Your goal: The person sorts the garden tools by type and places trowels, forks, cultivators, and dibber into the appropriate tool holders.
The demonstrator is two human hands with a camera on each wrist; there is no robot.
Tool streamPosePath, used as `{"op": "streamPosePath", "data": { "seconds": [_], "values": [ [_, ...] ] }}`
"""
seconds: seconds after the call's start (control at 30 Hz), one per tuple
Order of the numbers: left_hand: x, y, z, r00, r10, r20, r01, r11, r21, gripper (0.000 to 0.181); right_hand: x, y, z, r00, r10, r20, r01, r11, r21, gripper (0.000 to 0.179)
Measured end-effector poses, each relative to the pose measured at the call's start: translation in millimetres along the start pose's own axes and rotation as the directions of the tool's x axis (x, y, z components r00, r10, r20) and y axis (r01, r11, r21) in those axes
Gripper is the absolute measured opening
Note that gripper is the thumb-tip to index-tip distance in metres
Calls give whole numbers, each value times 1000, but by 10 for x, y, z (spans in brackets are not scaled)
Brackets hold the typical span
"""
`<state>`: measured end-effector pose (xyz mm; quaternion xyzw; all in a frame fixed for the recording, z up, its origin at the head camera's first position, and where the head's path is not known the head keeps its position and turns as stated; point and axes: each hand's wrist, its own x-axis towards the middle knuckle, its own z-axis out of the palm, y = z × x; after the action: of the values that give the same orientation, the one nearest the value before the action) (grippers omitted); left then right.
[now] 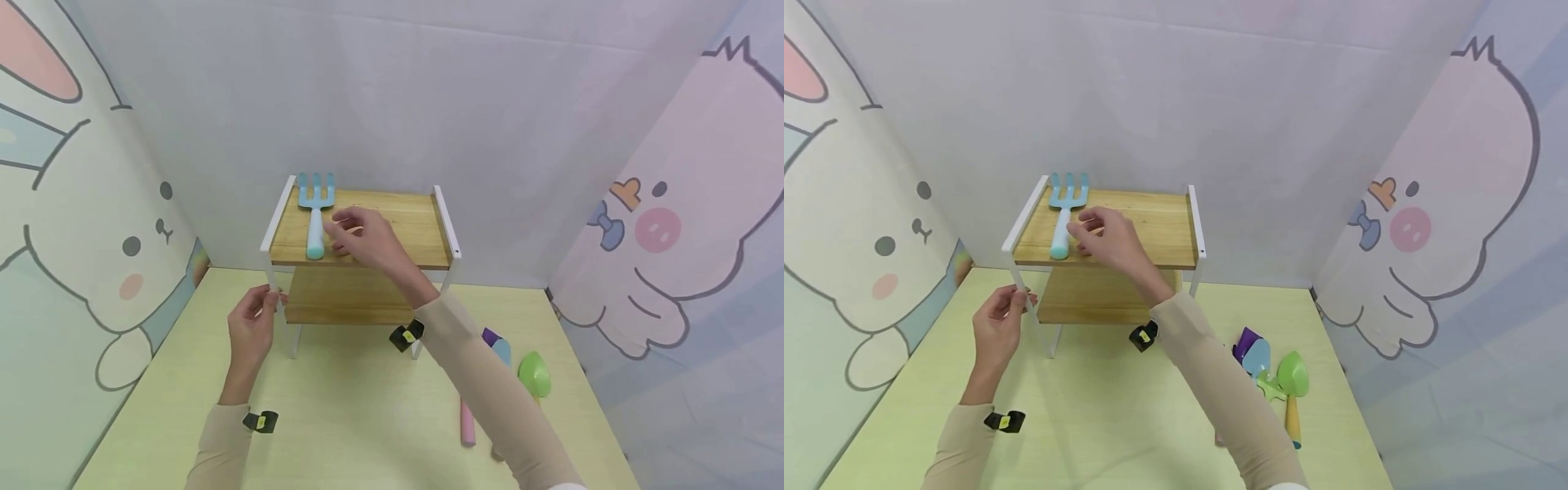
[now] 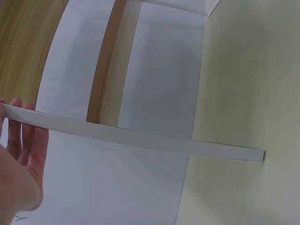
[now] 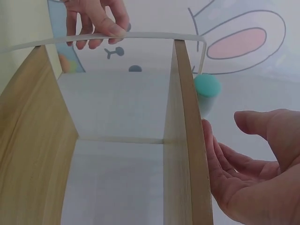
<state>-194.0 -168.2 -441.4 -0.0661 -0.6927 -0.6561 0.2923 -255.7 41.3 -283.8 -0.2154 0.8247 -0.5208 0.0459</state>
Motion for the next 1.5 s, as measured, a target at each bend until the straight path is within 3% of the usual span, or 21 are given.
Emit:
{"op": "streamPosePath", "data": {
  "seconds": [0.37,0.53,0.7,0.8,1.0,1.23,1.5],
  "values": [
    [3,5,-3,1000,7,6,-7,1000,12,16,-238,88,-37,987,-152,-53,153,988,17,39],
    [-22,17,-15,1000,17,13,-18,996,87,16,-379,132,-67,969,-229,-94,229,973,-6,35],
    [-36,35,-21,999,35,20,-37,991,127,17,-595,23,-95,951,-293,-96,292,956,-28,28],
    [-40,42,-18,999,29,22,-31,990,134,18,-715,-2,-108,937,-336,-99,331,942,-56,26],
    [-57,57,-10,1000,-10,13,8,988,156,19,-858,143,-127,897,-431,-96,425,902,-76,24],
    [-55,47,-11,1000,18,10,-20,990,139,17,-991,347,-142,854,-511,-98,505,860,-80,25],
    [-60,40,-9,1000,15,1,-15,990,141,17,-1160,576,-131,829,-548,-110,541,836,-91,26]
  ]
}}
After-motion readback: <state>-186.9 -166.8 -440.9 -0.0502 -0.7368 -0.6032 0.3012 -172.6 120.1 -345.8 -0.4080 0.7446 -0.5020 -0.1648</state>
